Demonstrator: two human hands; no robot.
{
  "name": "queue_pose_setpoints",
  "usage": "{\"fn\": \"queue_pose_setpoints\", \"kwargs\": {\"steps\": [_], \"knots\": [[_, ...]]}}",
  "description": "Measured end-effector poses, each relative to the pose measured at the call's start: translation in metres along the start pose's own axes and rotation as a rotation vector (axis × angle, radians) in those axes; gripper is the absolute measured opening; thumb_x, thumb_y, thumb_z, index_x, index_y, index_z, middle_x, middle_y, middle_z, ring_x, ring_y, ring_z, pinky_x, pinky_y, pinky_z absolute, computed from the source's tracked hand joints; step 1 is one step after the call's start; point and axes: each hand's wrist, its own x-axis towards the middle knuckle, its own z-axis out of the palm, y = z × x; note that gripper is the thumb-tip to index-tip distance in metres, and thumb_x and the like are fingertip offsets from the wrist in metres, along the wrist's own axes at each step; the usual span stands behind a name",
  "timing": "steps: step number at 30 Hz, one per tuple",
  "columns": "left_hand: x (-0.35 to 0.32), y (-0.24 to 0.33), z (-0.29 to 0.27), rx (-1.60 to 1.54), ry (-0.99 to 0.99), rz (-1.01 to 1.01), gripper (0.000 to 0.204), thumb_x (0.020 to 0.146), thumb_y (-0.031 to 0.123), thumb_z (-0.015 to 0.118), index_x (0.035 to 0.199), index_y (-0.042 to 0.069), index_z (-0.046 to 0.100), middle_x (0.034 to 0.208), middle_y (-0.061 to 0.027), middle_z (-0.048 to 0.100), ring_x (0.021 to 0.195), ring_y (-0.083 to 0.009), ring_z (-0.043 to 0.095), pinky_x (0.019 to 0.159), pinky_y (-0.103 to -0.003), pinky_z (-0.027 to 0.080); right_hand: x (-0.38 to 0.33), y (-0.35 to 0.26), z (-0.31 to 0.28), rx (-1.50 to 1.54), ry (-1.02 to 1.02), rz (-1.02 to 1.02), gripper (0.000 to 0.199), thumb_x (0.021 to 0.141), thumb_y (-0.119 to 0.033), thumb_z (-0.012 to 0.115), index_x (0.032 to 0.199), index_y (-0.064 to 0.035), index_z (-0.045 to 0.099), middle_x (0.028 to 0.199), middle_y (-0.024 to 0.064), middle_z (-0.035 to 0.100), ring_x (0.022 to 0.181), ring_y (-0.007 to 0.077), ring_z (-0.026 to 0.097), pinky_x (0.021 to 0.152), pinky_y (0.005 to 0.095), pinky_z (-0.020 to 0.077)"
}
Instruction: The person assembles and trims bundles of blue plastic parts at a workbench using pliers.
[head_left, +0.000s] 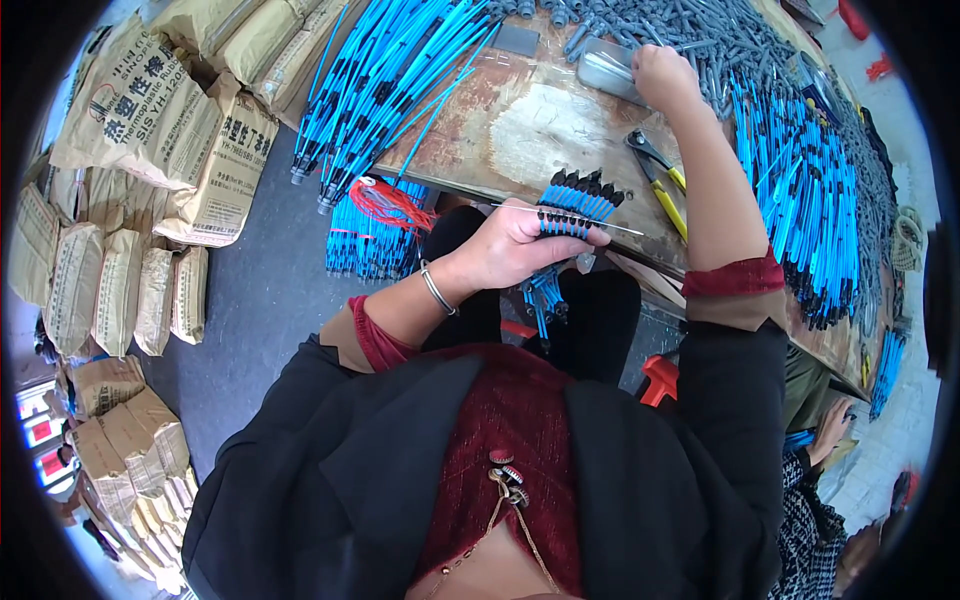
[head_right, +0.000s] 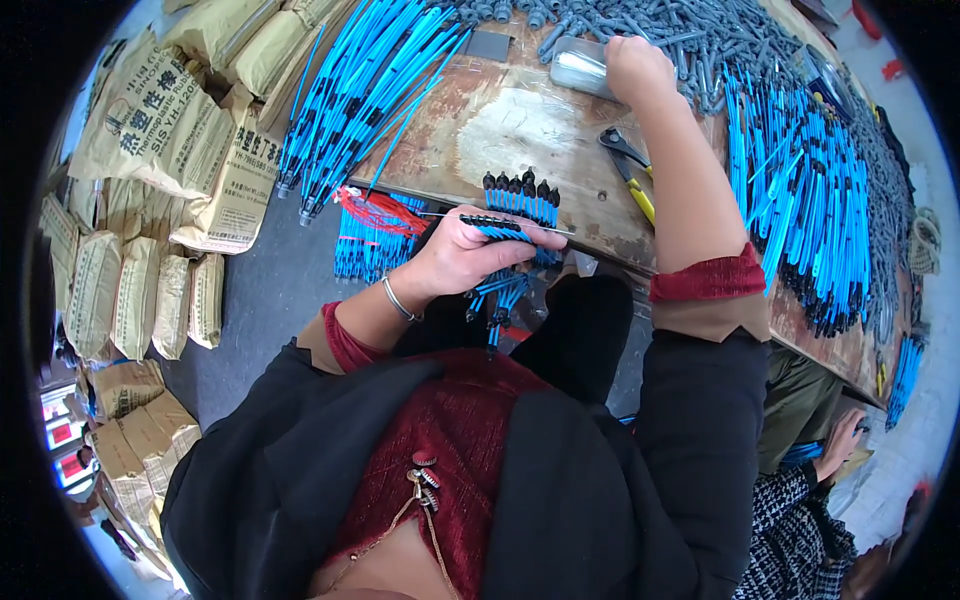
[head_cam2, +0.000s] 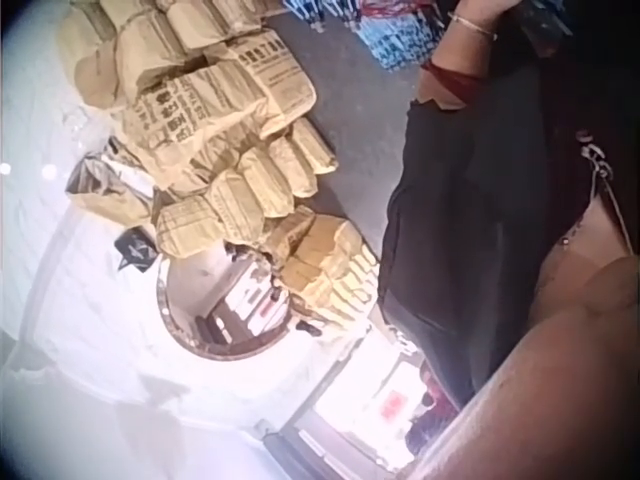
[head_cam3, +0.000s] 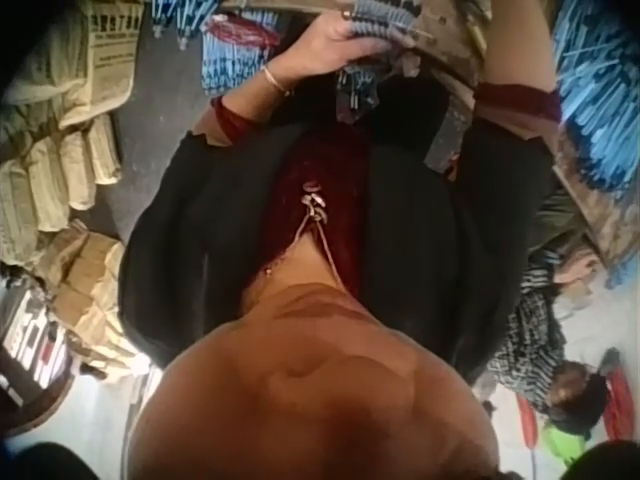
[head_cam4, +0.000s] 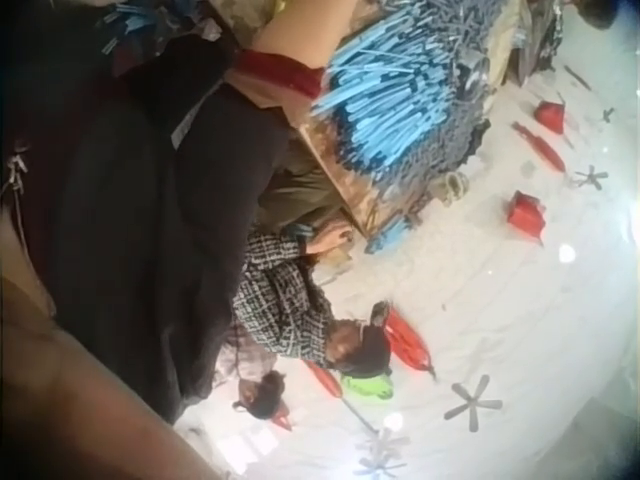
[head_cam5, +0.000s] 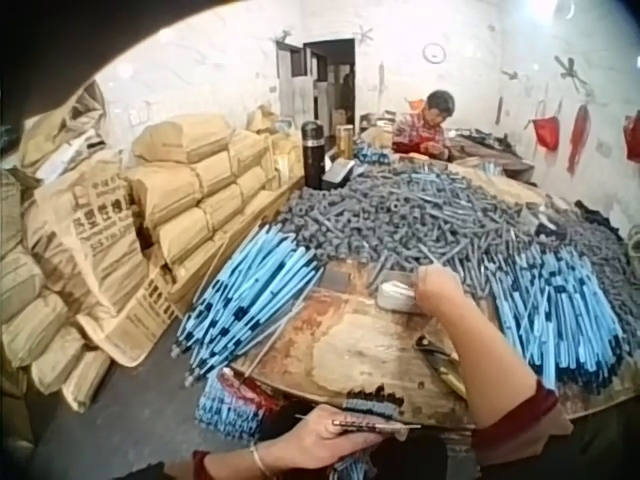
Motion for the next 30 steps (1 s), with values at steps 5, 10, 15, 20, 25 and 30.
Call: {"fn": "queue_pose_setpoints", "kwargs": {"steps": [5, 10, 15, 20, 25, 30], "knots": [[0.002, -0.001, 0.005, 0.051, 0.002, 0.057, 0.020, 0.083, 0.001, 0.057, 0.101, 0.001, 0.065, 0.099, -0.0090, 0.066, 0.091, -0.0142, 0.061, 0.083, -0.028, 0.046, -0.009, 0.010, -0.005, 0.039, 0.097, -0.025, 0.016, 0.080, -0.021, 0.055, 0.085, -0.0094, 0.064, 0.086, 0.0208, 0.063, 0.076, 0.0378, 0.061, 0.072, 0.0429, 0.0502], [0.000, -0.010, 0.004, 0.068, 0.076, 0.118, 0.018, 0.084, 0.008, 0.059, 0.101, 0.005, 0.066, 0.091, -0.0062, 0.068, 0.083, -0.0117, 0.063, 0.075, -0.026, 0.049, -0.104, -0.033, -0.076, 1.293, 0.172, 0.095, 0.015, 0.087, -0.011, 0.053, 0.085, 0.0009, 0.062, 0.075, 0.0053, 0.061, 0.065, 0.0128, 0.056, 0.060, 0.0221, 0.0437], [-0.003, -0.006, 0.004, 0.082, 0.062, 0.121, 0.020, 0.085, 0.009, 0.059, 0.102, 0.005, 0.066, 0.095, -0.0060, 0.067, 0.088, -0.0113, 0.062, 0.079, -0.025, 0.048, -0.193, -0.047, -0.086, 1.156, 0.193, -0.170, 0.009, 0.084, -0.004, 0.055, 0.088, 0.0032, 0.060, 0.083, 0.0060, 0.055, 0.067, 0.0132, 0.050, 0.061, 0.0210, 0.0387], [-0.001, -0.006, 0.007, 0.027, 0.060, 0.065, 0.020, 0.085, 0.009, 0.058, 0.104, 0.004, 0.065, 0.098, -0.0052, 0.067, 0.091, -0.0112, 0.061, 0.081, -0.025, 0.047, -0.225, -0.055, -0.091, 0.840, 0.351, -0.151, 0.018, 0.082, 0.005, 0.054, 0.098, 0.0013, 0.061, 0.083, 0.0092, 0.055, 0.073, 0.0180, 0.052, 0.065, 0.0252, 0.0402], [-0.001, -0.006, 0.008, -0.007, 0.061, 0.053, 0.021, 0.086, 0.009, 0.057, 0.105, 0.004, 0.064, 0.099, -0.0045, 0.066, 0.092, -0.0110, 0.061, 0.082, -0.026, 0.047, -0.229, -0.057, -0.089, 0.836, 0.375, -0.114, 0.026, 0.081, 0.009, 0.052, 0.103, -0.0005, 0.062, 0.083, 0.0084, 0.055, 0.074, 0.0178, 0.052, 0.066, 0.0253, 0.0411], [0.000, -0.008, 0.007, -0.001, 0.054, 0.075, 0.021, 0.087, 0.010, 0.057, 0.105, 0.004, 0.064, 0.099, -0.0044, 0.066, 0.092, -0.0112, 0.061, 0.082, -0.026, 0.047, -0.229, -0.058, -0.089, 0.874, 0.407, -0.110, 0.026, 0.080, 0.010, 0.054, 0.102, -0.0003, 0.063, 0.082, 0.0080, 0.055, 0.075, 0.0172, 0.053, 0.067, 0.0244, 0.0410]]}}
